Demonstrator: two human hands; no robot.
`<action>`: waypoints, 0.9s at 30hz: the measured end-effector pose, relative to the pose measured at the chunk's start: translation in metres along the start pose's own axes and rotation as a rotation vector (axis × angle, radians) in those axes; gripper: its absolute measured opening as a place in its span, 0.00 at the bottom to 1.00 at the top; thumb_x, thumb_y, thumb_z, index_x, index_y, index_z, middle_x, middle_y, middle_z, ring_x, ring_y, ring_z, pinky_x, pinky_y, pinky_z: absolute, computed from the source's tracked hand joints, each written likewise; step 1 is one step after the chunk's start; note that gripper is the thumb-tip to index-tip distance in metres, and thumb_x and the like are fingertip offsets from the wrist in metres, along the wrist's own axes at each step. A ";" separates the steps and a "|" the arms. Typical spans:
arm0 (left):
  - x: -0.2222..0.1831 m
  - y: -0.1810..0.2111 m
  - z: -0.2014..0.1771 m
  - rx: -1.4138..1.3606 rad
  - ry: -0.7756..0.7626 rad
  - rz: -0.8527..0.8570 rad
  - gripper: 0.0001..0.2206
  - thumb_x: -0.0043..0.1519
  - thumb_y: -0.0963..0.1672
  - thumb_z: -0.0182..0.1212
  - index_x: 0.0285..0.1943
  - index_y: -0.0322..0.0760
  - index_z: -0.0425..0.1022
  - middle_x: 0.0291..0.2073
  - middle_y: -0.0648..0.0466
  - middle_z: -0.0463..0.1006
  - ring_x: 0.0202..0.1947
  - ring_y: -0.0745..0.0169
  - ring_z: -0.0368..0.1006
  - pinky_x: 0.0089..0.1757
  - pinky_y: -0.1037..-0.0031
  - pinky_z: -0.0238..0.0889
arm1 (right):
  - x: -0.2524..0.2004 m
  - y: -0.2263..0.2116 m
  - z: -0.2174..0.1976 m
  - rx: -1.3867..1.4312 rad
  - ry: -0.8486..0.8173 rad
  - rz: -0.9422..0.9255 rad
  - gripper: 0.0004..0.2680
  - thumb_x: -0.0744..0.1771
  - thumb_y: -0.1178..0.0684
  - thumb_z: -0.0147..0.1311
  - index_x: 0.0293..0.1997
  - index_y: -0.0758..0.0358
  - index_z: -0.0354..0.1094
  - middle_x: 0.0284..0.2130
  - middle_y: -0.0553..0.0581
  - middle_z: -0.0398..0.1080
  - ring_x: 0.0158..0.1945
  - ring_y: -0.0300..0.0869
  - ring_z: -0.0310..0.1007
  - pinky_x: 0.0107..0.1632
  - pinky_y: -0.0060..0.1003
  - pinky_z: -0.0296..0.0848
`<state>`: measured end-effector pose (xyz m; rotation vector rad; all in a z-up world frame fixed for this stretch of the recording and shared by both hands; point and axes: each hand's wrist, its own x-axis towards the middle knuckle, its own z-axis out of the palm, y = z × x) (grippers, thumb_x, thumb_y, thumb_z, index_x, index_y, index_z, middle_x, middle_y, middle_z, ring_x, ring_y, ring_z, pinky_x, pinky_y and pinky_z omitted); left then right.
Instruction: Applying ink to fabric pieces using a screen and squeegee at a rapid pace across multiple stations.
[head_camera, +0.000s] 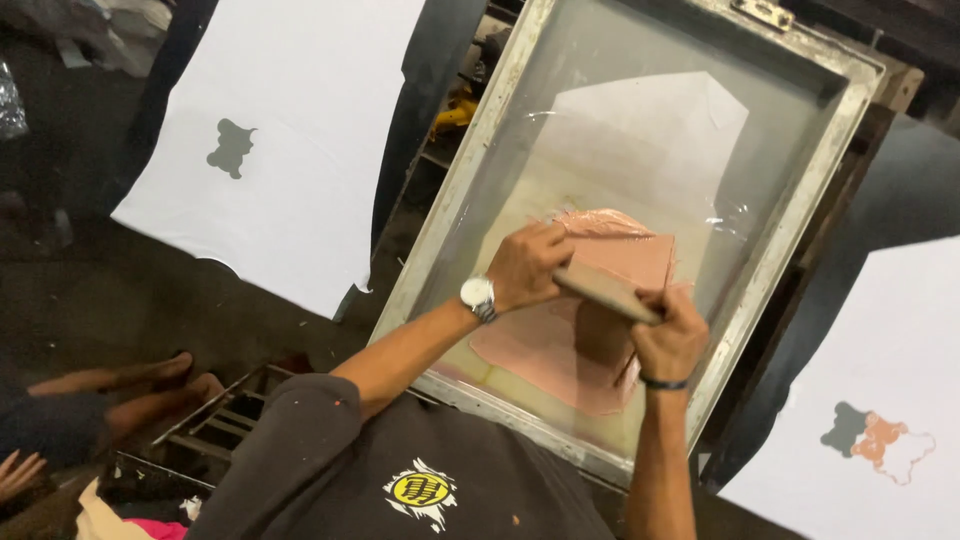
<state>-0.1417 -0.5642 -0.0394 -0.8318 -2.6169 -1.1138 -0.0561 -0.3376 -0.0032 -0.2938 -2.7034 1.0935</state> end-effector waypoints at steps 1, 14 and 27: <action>-0.012 0.003 -0.001 0.007 0.012 -0.014 0.25 0.51 0.62 0.67 0.28 0.46 0.64 0.24 0.60 0.64 0.28 0.57 0.72 0.34 0.69 0.68 | -0.012 0.004 0.004 0.002 -0.014 -0.014 0.13 0.52 0.70 0.50 0.30 0.60 0.74 0.32 0.57 0.78 0.39 0.57 0.78 0.44 0.39 0.73; -0.055 0.028 -0.022 -0.044 -0.131 -0.025 0.17 0.47 0.51 0.74 0.28 0.43 0.69 0.22 0.59 0.64 0.25 0.57 0.69 0.30 0.69 0.65 | -0.061 -0.011 -0.017 0.000 -0.169 0.246 0.12 0.50 0.66 0.60 0.29 0.56 0.77 0.30 0.54 0.80 0.40 0.56 0.80 0.45 0.44 0.75; -0.001 0.021 -0.024 -0.025 -0.050 -0.133 0.24 0.45 0.60 0.72 0.22 0.47 0.65 0.18 0.63 0.61 0.22 0.64 0.68 0.29 0.76 0.65 | -0.018 -0.016 0.000 -0.060 -0.081 0.329 0.10 0.52 0.64 0.63 0.29 0.55 0.75 0.31 0.53 0.79 0.40 0.52 0.80 0.45 0.40 0.75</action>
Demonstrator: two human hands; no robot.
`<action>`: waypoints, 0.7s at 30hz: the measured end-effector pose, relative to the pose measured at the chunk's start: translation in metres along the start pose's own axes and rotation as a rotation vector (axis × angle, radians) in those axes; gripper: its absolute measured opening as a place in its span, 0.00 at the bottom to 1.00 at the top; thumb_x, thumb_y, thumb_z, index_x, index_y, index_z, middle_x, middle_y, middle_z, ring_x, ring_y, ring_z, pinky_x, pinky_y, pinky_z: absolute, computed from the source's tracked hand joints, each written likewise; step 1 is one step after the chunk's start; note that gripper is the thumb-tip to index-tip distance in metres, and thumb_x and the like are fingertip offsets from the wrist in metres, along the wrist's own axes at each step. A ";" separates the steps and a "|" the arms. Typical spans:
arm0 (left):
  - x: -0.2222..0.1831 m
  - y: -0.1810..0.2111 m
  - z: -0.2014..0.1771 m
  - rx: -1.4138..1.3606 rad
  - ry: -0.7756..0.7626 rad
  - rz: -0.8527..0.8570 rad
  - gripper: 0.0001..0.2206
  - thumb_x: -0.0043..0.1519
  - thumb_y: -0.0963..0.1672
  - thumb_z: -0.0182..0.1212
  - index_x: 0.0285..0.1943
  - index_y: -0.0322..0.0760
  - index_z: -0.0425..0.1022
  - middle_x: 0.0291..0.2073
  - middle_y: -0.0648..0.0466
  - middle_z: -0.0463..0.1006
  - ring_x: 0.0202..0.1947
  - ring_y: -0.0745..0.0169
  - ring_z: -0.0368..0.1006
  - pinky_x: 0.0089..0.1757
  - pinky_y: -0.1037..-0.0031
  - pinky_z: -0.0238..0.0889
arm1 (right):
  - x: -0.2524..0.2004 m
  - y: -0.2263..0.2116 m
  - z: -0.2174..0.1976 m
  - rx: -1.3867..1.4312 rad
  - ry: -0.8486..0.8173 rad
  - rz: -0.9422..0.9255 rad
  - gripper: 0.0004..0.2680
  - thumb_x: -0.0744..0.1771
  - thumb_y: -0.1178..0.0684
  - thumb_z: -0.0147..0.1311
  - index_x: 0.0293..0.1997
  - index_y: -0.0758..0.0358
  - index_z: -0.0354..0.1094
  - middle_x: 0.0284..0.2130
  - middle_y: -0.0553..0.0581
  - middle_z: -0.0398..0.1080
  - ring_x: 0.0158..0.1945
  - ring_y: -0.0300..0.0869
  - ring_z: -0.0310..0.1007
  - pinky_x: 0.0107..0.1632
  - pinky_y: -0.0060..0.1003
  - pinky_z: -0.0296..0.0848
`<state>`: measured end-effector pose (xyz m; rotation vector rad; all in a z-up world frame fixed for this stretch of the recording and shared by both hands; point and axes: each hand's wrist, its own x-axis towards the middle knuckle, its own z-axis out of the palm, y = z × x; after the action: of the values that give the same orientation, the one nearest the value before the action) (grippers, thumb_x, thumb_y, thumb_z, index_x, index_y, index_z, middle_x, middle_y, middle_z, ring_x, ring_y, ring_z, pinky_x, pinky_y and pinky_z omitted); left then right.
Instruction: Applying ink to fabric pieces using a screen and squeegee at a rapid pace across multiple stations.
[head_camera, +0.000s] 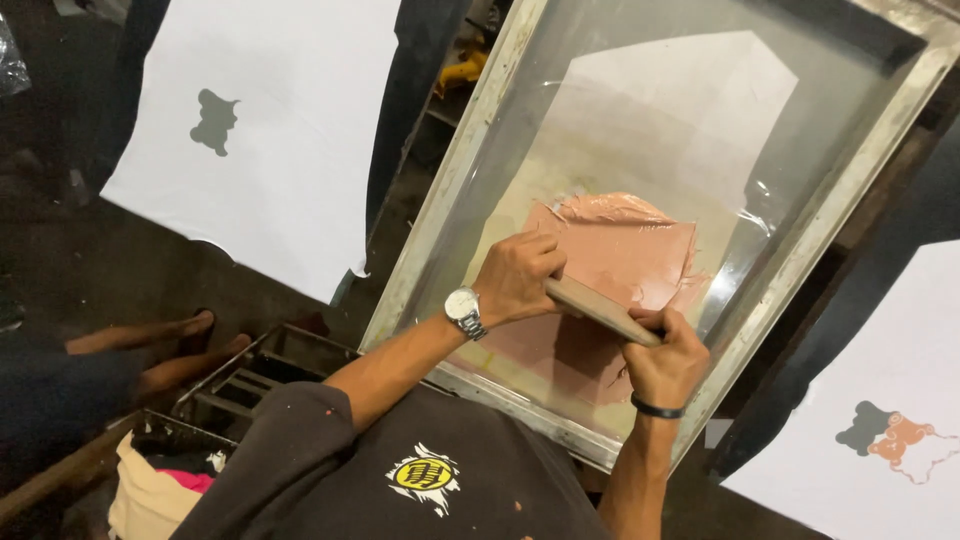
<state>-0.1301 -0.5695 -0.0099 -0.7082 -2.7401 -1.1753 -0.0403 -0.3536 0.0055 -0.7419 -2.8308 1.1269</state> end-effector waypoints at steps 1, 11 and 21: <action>-0.008 0.000 0.000 0.000 -0.005 -0.004 0.24 0.45 0.60 0.72 0.22 0.47 0.65 0.18 0.63 0.61 0.22 0.64 0.68 0.29 0.76 0.65 | -0.008 -0.003 0.001 0.000 -0.005 0.004 0.10 0.52 0.64 0.63 0.29 0.55 0.75 0.31 0.53 0.79 0.40 0.52 0.80 0.45 0.40 0.75; -0.092 0.004 0.000 0.001 -0.037 0.079 0.14 0.48 0.52 0.58 0.25 0.42 0.64 0.22 0.57 0.65 0.22 0.64 0.57 0.25 0.73 0.51 | -0.082 -0.012 -0.005 0.063 -0.044 -0.041 0.07 0.55 0.68 0.54 0.26 0.61 0.71 0.35 0.53 0.80 0.42 0.41 0.81 0.40 0.34 0.76; -0.072 -0.017 -0.080 0.140 0.161 -0.319 0.48 0.54 0.69 0.48 0.76 0.40 0.56 0.67 0.45 0.64 0.64 0.54 0.61 0.59 0.60 0.59 | -0.045 0.048 -0.011 -0.073 0.142 -0.450 0.18 0.60 0.44 0.72 0.44 0.69 0.79 0.46 0.62 0.75 0.56 0.53 0.67 0.64 0.50 0.66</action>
<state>-0.0827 -0.6633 0.0170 -0.1558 -2.8293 -1.0228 0.0223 -0.3356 -0.0101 -0.1566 -2.7270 0.8657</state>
